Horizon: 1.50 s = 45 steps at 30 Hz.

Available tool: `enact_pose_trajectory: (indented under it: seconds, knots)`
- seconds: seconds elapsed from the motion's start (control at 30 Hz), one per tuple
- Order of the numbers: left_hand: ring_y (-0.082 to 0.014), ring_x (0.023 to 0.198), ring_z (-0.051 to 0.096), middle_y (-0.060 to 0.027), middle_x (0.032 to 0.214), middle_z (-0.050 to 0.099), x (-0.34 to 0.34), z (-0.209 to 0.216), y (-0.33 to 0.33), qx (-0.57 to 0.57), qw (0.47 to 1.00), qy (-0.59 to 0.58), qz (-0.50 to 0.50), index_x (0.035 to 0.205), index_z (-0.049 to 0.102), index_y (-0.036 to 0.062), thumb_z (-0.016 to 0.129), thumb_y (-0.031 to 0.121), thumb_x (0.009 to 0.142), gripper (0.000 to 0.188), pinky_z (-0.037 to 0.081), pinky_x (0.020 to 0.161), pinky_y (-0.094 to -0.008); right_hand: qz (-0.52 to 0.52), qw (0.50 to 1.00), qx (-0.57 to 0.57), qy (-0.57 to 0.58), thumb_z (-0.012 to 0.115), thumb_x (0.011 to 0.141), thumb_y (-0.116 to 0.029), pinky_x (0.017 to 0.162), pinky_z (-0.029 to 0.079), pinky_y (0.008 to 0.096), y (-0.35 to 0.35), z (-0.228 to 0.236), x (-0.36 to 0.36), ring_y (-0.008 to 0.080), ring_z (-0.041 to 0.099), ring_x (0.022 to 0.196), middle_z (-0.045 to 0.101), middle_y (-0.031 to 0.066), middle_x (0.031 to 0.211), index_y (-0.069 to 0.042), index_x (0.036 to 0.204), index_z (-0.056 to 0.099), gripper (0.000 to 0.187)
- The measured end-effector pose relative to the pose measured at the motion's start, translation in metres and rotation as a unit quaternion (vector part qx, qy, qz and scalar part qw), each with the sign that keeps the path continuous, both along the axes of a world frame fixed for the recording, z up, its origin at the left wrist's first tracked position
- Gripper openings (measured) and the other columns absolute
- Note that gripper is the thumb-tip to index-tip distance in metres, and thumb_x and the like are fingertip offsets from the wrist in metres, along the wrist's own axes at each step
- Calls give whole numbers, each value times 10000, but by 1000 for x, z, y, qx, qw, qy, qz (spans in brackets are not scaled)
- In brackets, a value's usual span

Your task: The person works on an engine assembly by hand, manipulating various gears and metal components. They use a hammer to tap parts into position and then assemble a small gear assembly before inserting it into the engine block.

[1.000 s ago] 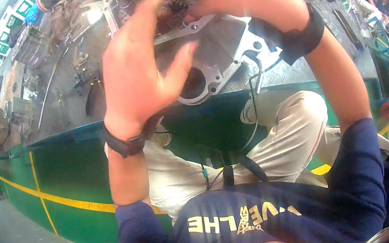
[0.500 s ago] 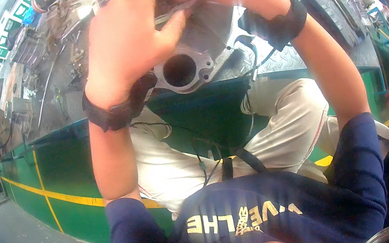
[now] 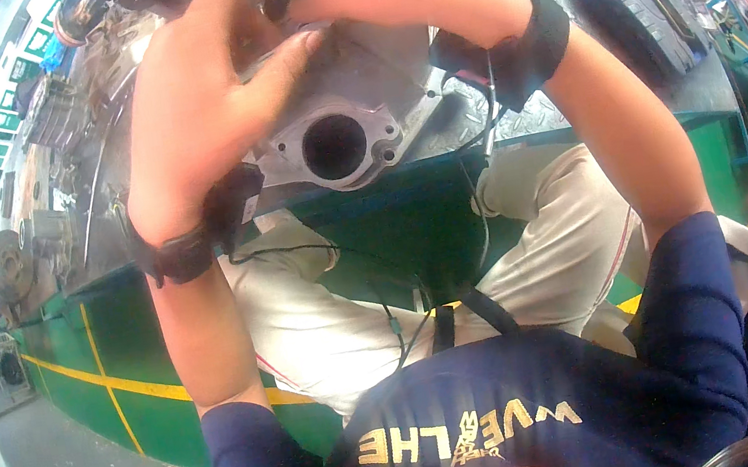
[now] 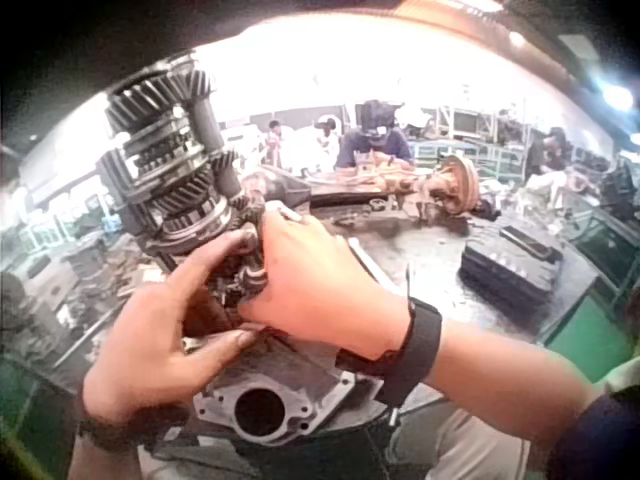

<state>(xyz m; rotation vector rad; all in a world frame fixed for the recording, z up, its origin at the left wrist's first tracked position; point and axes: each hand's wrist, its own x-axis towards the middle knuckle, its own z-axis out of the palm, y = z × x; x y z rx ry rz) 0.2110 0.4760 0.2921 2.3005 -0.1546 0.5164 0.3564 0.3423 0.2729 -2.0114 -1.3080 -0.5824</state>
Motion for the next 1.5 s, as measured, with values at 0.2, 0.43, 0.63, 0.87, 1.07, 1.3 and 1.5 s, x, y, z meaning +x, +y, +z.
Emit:
enact_pose_trajectory:
  seconds: [0.2,0.43,0.63,0.87,1.07,1.3,1.5]
  knots:
    - [-151,709,663,-129,810,698,-7,14,-11,130,989,18,66,1551,397,33,749,73,833,801,526,677,-292,65,997,35,26,802,697,-200,894,496,500,-2,-1,3,459,601,1049,635,279,1044,55,1083,559,523]
    - [-121,697,653,-99,822,702,-3,8,-4,51,998,18,43,1537,424,54,749,62,828,780,512,647,-275,35,996,39,78,822,666,-215,858,507,490,-1,2,2,451,620,986,644,285,983,45,1067,576,537]
    - [-115,701,649,-85,827,686,6,-1,17,-13,1000,25,-4,1539,419,55,734,38,830,775,515,653,-266,31,994,40,95,828,663,-220,834,518,481,-2,0,2,454,633,962,658,280,972,53,1090,577,565]
    - [-112,715,642,-85,905,690,0,10,3,29,999,23,6,1526,416,35,724,39,837,755,518,658,-267,29,994,49,98,844,642,-215,841,526,470,-2,2,5,442,657,972,672,290,986,54,1086,588,578]
    - [-100,765,633,-100,1024,689,4,12,-5,-48,998,30,21,1510,427,31,718,33,839,732,511,669,-256,30,990,37,135,849,637,-210,819,537,453,-3,8,2,436,676,928,685,278,927,56,1051,612,546]
    - [-82,786,615,-79,1048,674,11,-11,20,-74,997,2,-25,1506,432,30,710,23,832,729,504,682,-245,29,994,-8,109,836,650,-201,811,542,462,-2,17,4,458,682,924,691,289,918,58,1015,621,497]
    - [-87,776,614,-83,1021,673,9,-3,-13,46,993,-84,72,1498,441,32,688,-7,808,734,498,672,-243,-10,997,-66,32,810,678,-199,797,545,484,-13,28,-16,467,682,930,683,318,912,81,985,613,460]
